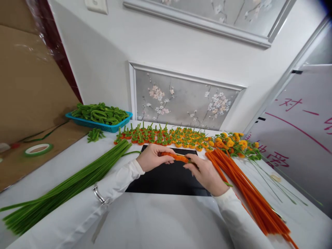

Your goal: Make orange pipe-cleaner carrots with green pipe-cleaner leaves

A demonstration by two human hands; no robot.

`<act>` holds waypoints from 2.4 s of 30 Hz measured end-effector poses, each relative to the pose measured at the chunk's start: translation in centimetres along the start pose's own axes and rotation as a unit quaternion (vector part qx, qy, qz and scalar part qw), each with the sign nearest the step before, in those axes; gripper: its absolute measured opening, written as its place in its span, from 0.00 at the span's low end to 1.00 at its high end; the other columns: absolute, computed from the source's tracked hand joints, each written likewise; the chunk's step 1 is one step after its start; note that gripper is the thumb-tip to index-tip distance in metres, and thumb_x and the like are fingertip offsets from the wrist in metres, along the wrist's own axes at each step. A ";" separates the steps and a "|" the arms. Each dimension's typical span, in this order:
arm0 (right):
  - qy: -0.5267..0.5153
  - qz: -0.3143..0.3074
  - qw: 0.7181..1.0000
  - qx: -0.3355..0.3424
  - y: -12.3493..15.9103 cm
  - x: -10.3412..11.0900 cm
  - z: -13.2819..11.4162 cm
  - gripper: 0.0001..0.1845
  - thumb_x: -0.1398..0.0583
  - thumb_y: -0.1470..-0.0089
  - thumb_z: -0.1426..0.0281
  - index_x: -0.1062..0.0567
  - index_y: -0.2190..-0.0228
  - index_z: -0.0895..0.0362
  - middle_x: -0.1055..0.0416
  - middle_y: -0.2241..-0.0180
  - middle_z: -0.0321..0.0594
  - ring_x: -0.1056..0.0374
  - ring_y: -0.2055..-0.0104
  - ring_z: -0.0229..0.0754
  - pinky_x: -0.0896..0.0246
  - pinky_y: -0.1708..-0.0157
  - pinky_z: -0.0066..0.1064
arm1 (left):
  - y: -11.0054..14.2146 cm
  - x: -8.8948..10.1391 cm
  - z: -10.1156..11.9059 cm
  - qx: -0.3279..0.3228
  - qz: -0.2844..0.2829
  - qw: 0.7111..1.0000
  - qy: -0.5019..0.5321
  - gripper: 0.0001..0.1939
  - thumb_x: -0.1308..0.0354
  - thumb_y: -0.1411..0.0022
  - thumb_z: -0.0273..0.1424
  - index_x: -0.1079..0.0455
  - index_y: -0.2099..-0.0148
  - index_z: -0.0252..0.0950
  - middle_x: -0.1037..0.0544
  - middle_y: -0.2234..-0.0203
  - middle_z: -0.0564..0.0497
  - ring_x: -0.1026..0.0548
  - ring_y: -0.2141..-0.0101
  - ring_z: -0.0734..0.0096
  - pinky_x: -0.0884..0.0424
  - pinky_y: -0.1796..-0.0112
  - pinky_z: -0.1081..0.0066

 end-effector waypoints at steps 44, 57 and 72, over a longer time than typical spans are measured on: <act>-0.004 0.058 0.998 0.030 0.1 0.1 0.6 0.11 0.47 0.42 0.72 0.25 0.67 0.55 0.27 0.71 0.40 0.31 0.70 0.40 0.35 0.69 0.29 | 0.2 -0.2 0.0 0.016 0.027 0.998 -0.050 0.10 0.39 0.48 0.30 0.24 0.63 0.31 0.20 0.76 0.48 0.23 0.75 0.71 0.26 0.71 0.76; 0.007 0.058 0.998 0.033 0.1 0.9 1.5 0.11 0.46 0.41 0.69 0.24 0.65 0.54 0.26 0.68 0.40 0.30 0.67 0.41 0.35 0.65 0.30 | 0.4 0.0 -1.2 0.167 -0.193 0.961 0.107 0.22 0.36 0.49 0.34 0.30 0.52 0.32 0.20 0.67 0.41 0.21 0.72 0.68 0.28 0.73 0.76; -0.024 0.027 0.997 0.066 -0.2 0.0 0.8 0.10 0.46 0.42 0.70 0.23 0.68 0.54 0.26 0.69 0.40 0.30 0.68 0.39 0.34 0.67 0.29 | 0.9 -1.3 -1.3 0.170 -0.223 0.947 0.158 0.21 0.35 0.51 0.28 0.28 0.52 0.37 0.21 0.69 0.47 0.21 0.71 0.69 0.26 0.71 0.76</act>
Point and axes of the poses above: each hand's wrist, its own y-axis away from the middle knuckle, its own x-axis out of the back of the hand, z = x × y, the point moved 4 cm from there along -y, towards the middle knuckle
